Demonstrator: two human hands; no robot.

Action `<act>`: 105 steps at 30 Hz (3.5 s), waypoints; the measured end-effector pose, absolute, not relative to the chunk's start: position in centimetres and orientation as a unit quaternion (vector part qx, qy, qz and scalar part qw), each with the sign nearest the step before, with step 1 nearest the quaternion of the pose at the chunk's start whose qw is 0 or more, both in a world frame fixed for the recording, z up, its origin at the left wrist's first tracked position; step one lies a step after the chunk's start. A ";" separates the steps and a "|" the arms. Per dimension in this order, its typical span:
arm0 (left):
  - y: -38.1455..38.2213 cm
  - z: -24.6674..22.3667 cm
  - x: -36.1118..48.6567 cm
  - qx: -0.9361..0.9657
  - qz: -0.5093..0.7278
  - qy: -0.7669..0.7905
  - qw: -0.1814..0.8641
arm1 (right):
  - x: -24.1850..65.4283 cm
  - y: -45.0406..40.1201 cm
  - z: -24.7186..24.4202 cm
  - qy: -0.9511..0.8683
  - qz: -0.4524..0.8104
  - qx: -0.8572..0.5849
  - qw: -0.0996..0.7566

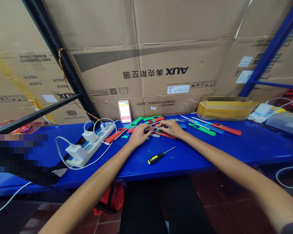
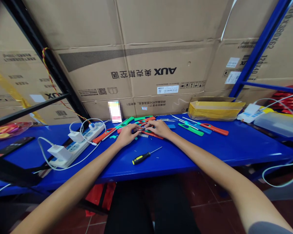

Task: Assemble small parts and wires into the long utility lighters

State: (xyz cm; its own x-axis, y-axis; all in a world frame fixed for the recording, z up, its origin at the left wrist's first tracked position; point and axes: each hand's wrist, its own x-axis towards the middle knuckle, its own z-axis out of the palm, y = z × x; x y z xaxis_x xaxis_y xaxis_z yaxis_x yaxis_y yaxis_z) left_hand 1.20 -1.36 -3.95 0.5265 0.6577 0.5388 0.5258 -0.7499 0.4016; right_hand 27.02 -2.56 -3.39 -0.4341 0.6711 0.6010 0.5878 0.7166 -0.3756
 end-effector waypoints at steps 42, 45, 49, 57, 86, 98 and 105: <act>-1.6 -3.5 1.1 0.881 0.337 0.319 0.089 | 26.6 -3.2 -1.7 -0.794 0.059 -0.330 0.507; -1.7 -3.5 1.1 0.881 0.339 0.319 0.089 | 26.4 -3.4 -2.1 -0.838 0.028 -0.312 0.446; -1.8 -3.4 1.1 0.881 0.337 0.318 0.091 | 26.3 -3.5 -2.6 -0.858 0.003 -0.305 0.414; -1.9 -3.3 1.2 0.879 0.337 0.319 0.104 | 26.4 -3.8 -2.0 -0.843 -0.007 -0.352 0.407; -1.9 -3.2 1.2 0.882 0.336 0.316 0.093 | 26.0 -3.4 -2.7 -0.866 0.003 -0.325 0.380; -2.0 -3.2 1.2 0.872 0.346 0.324 0.123 | 26.0 -3.7 -2.4 -0.874 -0.009 -0.311 0.373; -1.7 -3.5 1.3 0.888 0.312 0.314 0.122 | 26.1 -3.6 -2.4 -0.894 0.005 -0.281 0.348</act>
State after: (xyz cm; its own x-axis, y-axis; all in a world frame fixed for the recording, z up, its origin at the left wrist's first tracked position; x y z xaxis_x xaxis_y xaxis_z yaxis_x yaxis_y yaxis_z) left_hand 1.34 -1.75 -3.49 0.6088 0.6336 0.4774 0.4808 -0.7733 0.4132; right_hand 26.06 -3.55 -2.43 -0.5999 0.5058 0.6199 0.4990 0.8422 -0.2042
